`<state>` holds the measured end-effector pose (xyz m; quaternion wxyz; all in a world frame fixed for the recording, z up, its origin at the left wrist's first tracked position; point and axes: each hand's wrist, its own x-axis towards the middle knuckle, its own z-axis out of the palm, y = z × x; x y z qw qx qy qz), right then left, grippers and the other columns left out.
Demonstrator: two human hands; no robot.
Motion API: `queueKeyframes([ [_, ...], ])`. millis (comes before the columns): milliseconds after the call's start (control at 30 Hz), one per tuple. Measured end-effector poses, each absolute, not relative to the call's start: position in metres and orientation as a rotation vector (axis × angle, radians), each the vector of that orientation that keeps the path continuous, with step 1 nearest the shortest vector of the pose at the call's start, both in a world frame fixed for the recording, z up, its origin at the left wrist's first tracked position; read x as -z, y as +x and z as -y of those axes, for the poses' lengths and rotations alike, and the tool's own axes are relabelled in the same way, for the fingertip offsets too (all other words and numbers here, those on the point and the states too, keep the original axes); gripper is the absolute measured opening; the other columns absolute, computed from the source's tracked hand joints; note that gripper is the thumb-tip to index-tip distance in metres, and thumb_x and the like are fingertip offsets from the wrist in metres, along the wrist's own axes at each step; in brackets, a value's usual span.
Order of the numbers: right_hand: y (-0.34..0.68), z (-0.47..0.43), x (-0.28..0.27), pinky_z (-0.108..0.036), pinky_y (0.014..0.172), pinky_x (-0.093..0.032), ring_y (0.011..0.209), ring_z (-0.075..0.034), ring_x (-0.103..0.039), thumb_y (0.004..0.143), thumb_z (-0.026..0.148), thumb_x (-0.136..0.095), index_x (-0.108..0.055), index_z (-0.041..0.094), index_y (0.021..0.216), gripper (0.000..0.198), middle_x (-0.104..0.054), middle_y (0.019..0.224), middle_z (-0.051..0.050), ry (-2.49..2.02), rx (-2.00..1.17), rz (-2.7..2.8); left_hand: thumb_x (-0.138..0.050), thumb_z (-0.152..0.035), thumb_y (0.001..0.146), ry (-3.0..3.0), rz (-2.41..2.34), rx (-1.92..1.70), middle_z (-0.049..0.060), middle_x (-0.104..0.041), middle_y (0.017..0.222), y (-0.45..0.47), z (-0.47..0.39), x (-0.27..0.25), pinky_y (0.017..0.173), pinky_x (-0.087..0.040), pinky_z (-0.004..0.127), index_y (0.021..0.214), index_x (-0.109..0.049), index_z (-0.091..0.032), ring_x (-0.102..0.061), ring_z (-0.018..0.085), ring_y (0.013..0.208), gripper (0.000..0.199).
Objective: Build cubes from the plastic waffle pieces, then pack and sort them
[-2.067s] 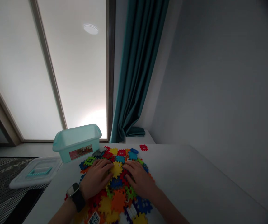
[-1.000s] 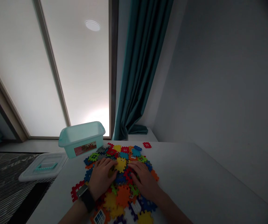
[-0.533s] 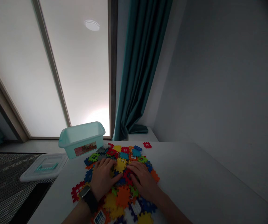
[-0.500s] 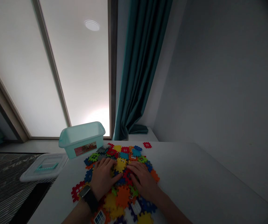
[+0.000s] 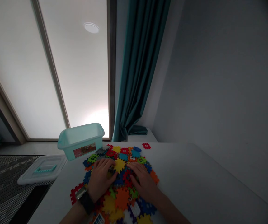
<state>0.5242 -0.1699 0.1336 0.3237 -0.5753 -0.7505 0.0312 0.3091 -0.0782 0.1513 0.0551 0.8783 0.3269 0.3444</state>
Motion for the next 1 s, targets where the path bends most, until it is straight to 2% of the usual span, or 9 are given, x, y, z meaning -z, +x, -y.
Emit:
queueKeyframes([
  [167, 0.525, 0.173, -0.136, -0.049, 0.111, -0.043, 0.13, -0.026, -0.051, 0.095, 0.02, -0.05, -0.045, 0.024, 0.141, 0.047, -0.058, 0.138, -0.009, -1.473, 0.007, 1.963, -0.062, -0.017, 0.086, 2.748, -0.739, -1.148, 0.002, -0.072, 0.112, 0.304, 0.079, -0.155, 0.092, -0.042, 0.044, 0.097, -0.058, -0.024, -0.064, 0.024, 0.099, 0.014],
  [333, 0.524, 0.177, -0.142, -0.046, 0.112, -0.044, 0.135, -0.025, -0.047, 0.093, 0.024, -0.058, -0.044, 0.024, 0.143, 0.052, -0.053, 0.144, -0.009, -1.393, 0.062, 2.032, -0.066, -0.016, 0.083, 2.757, -0.585, -1.155, 0.002, -0.072, 0.115, 0.304, 0.085, -0.16, 0.093, -0.042, 0.043, 0.095, -0.058, -0.024, -0.064, 0.023, 0.098, 0.016],
  [533, 0.525, 0.175, -0.138, -0.044, 0.106, -0.05, 0.126, -0.023, -0.055, 0.096, 0.018, -0.054, -0.059, 0.026, 0.121, 0.027, -0.063, 0.129, -0.007, -1.275, 0.067, 2.015, -0.067, -0.016, 0.081, 2.732, -0.566, -1.108, 0.002, -0.072, 0.115, 0.305, 0.089, -0.16, 0.093, -0.045, 0.042, 0.086, -0.058, -0.024, -0.065, 0.022, 0.096, 0.012],
  [667, 0.525, 0.174, -0.139, -0.044, 0.102, -0.053, 0.119, -0.024, -0.059, 0.093, 0.018, -0.058, -0.058, 0.024, 0.12, 0.028, -0.065, 0.121, -0.009, -1.241, 0.103, 1.995, -0.064, -0.015, 0.083, 2.729, -0.563, -1.026, 0.004, -0.071, 0.118, 0.305, 0.089, -0.16, 0.095, -0.047, 0.041, 0.091, -0.06, -0.024, -0.065, 0.021, 0.1, 0.012],
  [833, 0.526, 0.175, -0.144, -0.051, 0.112, -0.044, 0.125, -0.027, -0.055, 0.084, 0.015, -0.064, -0.058, 0.022, 0.118, 0.035, -0.066, 0.113, -0.009, -1.161, 0.185, 1.944, -0.058, -0.02, 0.09, 2.651, -0.566, -1.012, 0.005, -0.07, 0.119, 0.307, 0.093, -0.161, 0.093, -0.052, 0.037, 0.101, -0.063, -0.025, -0.065, 0.022, 0.107, 0.013],
  [1000, 0.526, 0.176, -0.145, -0.055, 0.113, -0.042, 0.126, -0.028, -0.055, 0.082, 0.017, -0.066, -0.059, 0.021, 0.115, 0.035, -0.067, 0.109, -0.009, -1.166, 0.223, 1.907, -0.058, -0.023, 0.092, 2.542, -0.577, -1.045, 0.007, -0.069, 0.115, 0.307, 0.096, -0.16, 0.094, -0.054, 0.038, 0.11, -0.062, -0.025, -0.065, 0.023, 0.106, 0.019],
])
